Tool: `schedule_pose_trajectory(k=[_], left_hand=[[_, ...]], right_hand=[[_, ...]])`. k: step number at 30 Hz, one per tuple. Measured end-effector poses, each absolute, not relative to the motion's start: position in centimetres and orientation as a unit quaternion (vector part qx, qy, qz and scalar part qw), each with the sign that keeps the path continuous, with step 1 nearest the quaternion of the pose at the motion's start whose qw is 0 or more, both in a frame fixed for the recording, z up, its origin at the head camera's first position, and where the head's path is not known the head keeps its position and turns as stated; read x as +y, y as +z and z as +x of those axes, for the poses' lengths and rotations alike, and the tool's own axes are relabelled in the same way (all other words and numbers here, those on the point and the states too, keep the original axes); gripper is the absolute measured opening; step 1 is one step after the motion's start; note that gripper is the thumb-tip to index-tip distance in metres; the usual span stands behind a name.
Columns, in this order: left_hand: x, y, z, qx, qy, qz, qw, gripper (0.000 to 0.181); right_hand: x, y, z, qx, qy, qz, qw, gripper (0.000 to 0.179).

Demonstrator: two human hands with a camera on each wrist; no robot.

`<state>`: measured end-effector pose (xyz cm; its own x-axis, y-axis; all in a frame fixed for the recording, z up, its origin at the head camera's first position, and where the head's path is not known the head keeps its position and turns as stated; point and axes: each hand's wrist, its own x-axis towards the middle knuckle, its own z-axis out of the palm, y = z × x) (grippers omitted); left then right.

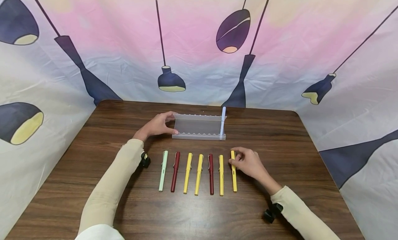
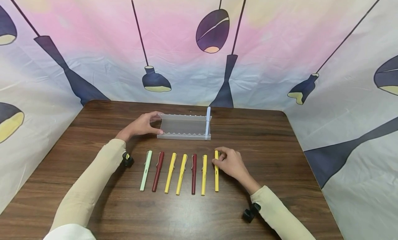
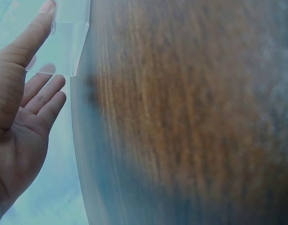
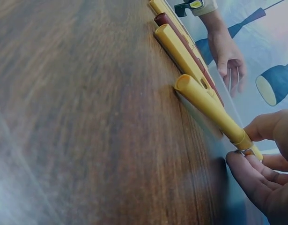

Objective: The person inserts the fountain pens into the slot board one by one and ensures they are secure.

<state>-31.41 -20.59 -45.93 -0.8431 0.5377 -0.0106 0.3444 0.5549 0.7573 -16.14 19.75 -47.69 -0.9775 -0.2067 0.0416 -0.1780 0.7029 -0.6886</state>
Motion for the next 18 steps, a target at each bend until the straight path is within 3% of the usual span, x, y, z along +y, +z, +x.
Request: schedule_pose_trajectory(k=[18], left_hand=[[-20.7,-45.9,-31.4,0.874,0.399,0.250,0.123,0.087]], right_hand=[[19.9,-45.2,-16.5,0.917,-0.378,-0.120,-0.040,0.042]])
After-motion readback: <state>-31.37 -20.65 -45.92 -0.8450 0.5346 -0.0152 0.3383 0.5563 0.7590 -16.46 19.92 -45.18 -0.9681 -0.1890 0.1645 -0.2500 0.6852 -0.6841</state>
